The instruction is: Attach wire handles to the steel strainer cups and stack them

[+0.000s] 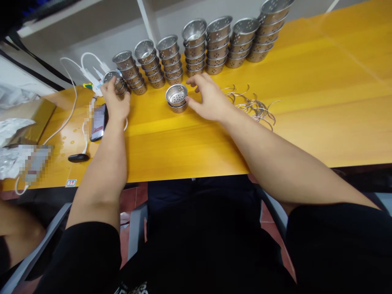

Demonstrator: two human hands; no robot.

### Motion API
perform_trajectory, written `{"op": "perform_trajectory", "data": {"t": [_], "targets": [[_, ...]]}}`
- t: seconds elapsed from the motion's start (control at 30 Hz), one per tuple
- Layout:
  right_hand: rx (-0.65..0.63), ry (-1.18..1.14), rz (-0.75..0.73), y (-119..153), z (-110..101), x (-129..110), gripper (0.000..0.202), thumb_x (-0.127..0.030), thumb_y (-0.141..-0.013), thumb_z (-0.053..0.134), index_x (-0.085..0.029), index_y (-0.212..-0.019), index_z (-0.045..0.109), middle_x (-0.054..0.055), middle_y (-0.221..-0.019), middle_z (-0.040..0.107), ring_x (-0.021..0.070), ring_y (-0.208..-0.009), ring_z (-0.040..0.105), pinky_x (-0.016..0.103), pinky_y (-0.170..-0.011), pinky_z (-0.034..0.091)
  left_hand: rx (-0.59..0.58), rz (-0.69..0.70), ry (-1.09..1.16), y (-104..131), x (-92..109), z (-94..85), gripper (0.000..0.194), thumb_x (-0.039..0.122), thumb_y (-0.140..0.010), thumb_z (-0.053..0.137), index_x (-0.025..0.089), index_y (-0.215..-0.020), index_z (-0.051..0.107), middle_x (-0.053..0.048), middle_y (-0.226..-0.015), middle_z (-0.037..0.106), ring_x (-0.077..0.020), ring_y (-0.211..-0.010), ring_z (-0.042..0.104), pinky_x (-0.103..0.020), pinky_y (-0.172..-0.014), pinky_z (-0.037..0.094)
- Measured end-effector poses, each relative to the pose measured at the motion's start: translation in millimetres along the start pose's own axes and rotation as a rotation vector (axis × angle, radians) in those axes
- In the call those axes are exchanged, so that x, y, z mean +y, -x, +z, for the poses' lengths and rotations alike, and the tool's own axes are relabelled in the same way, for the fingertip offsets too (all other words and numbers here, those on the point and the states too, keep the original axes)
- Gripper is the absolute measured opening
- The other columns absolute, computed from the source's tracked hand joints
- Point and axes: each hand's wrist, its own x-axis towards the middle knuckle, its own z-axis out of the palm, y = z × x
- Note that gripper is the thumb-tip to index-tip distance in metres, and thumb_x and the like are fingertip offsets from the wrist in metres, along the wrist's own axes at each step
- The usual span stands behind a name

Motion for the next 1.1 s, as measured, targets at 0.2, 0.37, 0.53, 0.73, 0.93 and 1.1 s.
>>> {"op": "perform_trajectory", "data": {"t": [0.2,0.37,0.53,0.73,0.93,1.1], "targets": [[-0.011,0.001,-0.005,-0.7,0.4,-0.1,0.063,-0.069,-0.110,0.090,-0.037,-0.164,0.082,0.019,-0.165,0.081,0.0536,-0.144,0.081,0.083,-0.134,0.070,0.073,-0.015,-0.076,-7.2,-16.1,-2.4,0.096,0.113,-0.089,0.088,0.028,-0.130,0.071,-0.011,-0.155,0.066,-0.0315,-0.159,0.062,-0.057,-0.157,0.040],[-0.024,-0.002,-0.005,-0.3,0.4,-0.6,0.062,-0.073,-0.110,0.090,-0.038,-0.161,0.084,0.017,-0.162,0.084,0.0527,-0.142,0.081,0.084,-0.133,0.070,0.091,-0.015,-0.170,-2.8,-9.2,-9.3,0.113,0.136,-0.089,0.045,0.029,-0.121,0.060,-0.007,-0.152,0.058,-0.0225,-0.155,0.049,-0.050,-0.155,0.035],[-0.034,-0.020,0.002,0.0,-0.2,-1.0,0.065,-0.078,-0.110,0.090,-0.038,-0.161,0.084,0.018,-0.162,0.083,0.0545,-0.146,0.080,0.085,-0.134,0.068,-0.010,-0.059,-0.118,-0.2,-2.4,-12.4,0.059,0.086,-0.130,0.063,0.029,-0.129,0.049,0.000,-0.144,0.060,-0.0155,-0.167,0.040,-0.049,-0.166,0.021],[-0.025,-0.022,-0.019,0.1,0.1,-0.8,0.059,-0.076,-0.114,0.086,-0.037,-0.158,0.084,0.017,-0.161,0.084,0.0517,-0.145,0.082,0.081,-0.133,0.069,0.109,-0.088,-0.112,-0.6,2.5,-10.3,0.048,0.051,-0.119,0.099,0.030,-0.114,0.056,-0.006,-0.163,0.065,-0.0246,-0.173,0.052,-0.050,-0.166,0.033],[-0.032,-0.017,-0.013,-0.3,-0.2,-0.4,0.063,-0.079,-0.112,0.087,-0.038,-0.159,0.083,0.018,-0.161,0.084,0.0533,-0.145,0.082,0.082,-0.133,0.069,0.123,-0.076,-0.175,8.1,18.1,-14.0,0.053,0.050,-0.126,0.093,0.029,-0.108,0.047,-0.001,-0.155,0.066,-0.0149,-0.160,0.050,-0.045,-0.160,0.031],[-0.042,-0.024,-0.015,-0.2,-1.8,-3.2,0.064,-0.080,-0.111,0.088,-0.038,-0.159,0.082,0.017,-0.159,0.085,0.0529,-0.143,0.081,0.081,-0.132,0.067,0.071,0.011,-0.138,1.0,9.2,-13.0,0.073,0.102,-0.127,0.047,0.031,-0.111,0.043,-0.002,-0.145,0.067,-0.0181,-0.181,0.034,-0.055,-0.161,0.015]]}}
